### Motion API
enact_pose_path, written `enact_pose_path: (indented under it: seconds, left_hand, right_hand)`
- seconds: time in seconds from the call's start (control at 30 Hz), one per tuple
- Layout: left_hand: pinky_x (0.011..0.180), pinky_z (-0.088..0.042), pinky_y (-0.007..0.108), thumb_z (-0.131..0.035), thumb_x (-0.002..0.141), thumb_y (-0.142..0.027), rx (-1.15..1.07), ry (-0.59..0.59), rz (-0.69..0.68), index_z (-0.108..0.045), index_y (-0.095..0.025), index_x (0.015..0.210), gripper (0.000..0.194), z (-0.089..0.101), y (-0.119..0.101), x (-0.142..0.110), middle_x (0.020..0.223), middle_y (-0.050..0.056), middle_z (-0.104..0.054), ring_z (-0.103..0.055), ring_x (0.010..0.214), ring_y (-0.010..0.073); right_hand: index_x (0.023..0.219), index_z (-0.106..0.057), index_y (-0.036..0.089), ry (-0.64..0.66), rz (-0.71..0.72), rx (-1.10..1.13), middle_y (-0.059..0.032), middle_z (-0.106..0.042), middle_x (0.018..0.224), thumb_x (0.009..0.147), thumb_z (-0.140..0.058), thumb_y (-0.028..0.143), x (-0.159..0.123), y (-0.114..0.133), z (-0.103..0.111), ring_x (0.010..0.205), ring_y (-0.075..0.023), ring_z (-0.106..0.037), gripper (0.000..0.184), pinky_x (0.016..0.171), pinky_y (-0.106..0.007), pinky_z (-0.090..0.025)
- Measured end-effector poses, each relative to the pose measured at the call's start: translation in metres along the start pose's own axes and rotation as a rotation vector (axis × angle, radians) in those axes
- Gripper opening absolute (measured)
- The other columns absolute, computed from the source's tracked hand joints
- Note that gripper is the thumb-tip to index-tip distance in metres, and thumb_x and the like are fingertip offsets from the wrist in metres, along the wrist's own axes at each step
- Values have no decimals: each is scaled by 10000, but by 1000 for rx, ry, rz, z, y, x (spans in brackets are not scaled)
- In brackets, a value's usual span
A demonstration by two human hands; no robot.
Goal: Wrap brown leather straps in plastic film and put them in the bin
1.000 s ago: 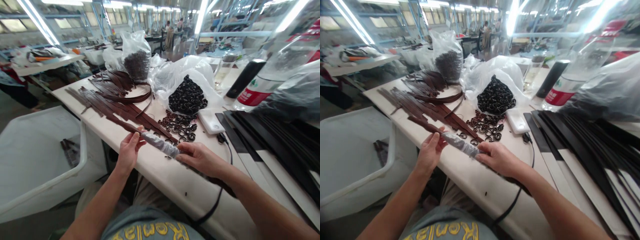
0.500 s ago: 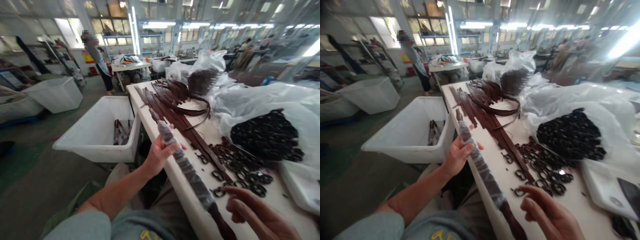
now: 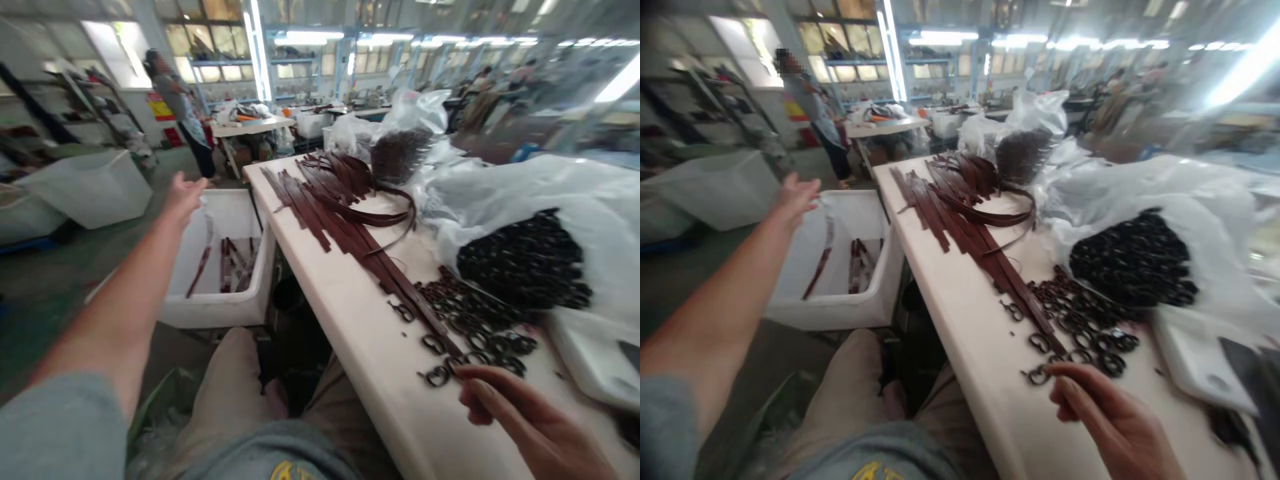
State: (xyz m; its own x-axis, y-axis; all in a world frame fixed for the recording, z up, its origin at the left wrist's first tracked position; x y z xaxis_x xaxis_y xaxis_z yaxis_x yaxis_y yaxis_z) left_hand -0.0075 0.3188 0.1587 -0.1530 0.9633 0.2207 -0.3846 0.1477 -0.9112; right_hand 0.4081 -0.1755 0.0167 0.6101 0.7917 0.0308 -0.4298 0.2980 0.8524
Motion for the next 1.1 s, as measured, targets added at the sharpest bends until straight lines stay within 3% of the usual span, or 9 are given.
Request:
enact_pose_path:
  seconds: [0.1,0.2,0.3,0.4,0.57,0.7,0.87,1.0,1.1]
  left_hand:
    - [1058,-384,559,-730,783,-436,-32,24,-39,-301,-91,1447,863,-32,17,-25,1489,166,-427,-491,1277,336]
    - [1030,-421,625,-758,696,-526,-62,167,-94,-558,-188,1274,699,-88,40,-62,1338,69,-607,-555,1203,374]
    - [1004,-447,638,-728,705,-499,-75,389,-232,-627,-263,1205,561,-149,49,-119,1170,42,-698,-613,1117,384]
    - [980,-481,588,-725,706,-469,-103,544,-327,-633,-276,1219,556,-193,45,-182,1152,83,-703,-645,1048,380]
    - [1060,-441,484,-702,749,-415,-108,624,-575,-638,-332,1206,469,-214,5,-271,1291,-3,-644,-616,1129,308]
    - [1086,-411,450,-656,809,-325,-152,760,-663,-670,-242,1180,380,-214,-19,-321,1261,76,-661,-595,1173,284]
    - [1028,-458,415,-673,810,-299,-280,932,-441,-719,-261,1106,301,-213,-14,-356,1190,81,-693,-625,1116,268]
    - [915,-512,372,-690,813,-342,-498,1199,2,-693,-244,1147,348,-231,0,-391,1184,104,-684,-648,1051,250]
    - [891,-505,358,-756,759,-359,-634,1324,307,-631,-236,1227,500,-244,3,-412,1204,122,-663,-657,1031,242]
  right_hand:
    - [918,-715,186,59,-49,206,-56,-696,675,818,-635,540,-3,13,0,553,-170,-661,376,529,-262,-590]
    - [906,-702,166,39,-59,272,-40,-674,665,843,-626,513,-1,17,6,557,-141,-634,360,532,-250,-566]
    - [913,-696,164,13,-54,277,-27,-663,681,871,-600,478,-1,15,12,565,-120,-617,331,543,-241,-549]
    - [938,-684,159,-9,-55,249,-20,-655,691,890,-577,437,-3,12,17,566,-113,-615,302,548,-235,-531]
    - [957,-679,170,2,-15,89,-24,-674,761,901,-559,341,0,11,14,645,-132,-641,216,607,-255,-527]
    - [1032,-667,209,-7,80,-203,-50,-674,985,903,-565,265,6,18,12,821,-159,-650,174,719,-283,-515]
    - [1178,-605,203,15,187,-574,-89,-635,1177,909,-585,283,35,29,-3,997,-213,-630,281,855,-337,-480]
    - [1138,-631,188,14,177,-820,-96,-672,1042,882,-633,305,67,31,-22,969,-248,-633,281,824,-339,-462]
    - [1114,-638,183,-8,171,-838,-92,-685,1017,880,-622,283,81,30,-29,913,-250,-650,255,768,-329,-456]
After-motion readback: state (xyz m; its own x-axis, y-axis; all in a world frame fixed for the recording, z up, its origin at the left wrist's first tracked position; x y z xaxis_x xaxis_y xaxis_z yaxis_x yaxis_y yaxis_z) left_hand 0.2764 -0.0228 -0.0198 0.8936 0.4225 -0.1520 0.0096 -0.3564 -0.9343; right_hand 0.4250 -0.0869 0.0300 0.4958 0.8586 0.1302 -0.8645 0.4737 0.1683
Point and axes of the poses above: each hand's wrist, its own x-axis towards the middle knuckle, its own z-axis out of the back of the hand, y = z × x, the point moved 10 cm from there along x, towards the middle knuckle
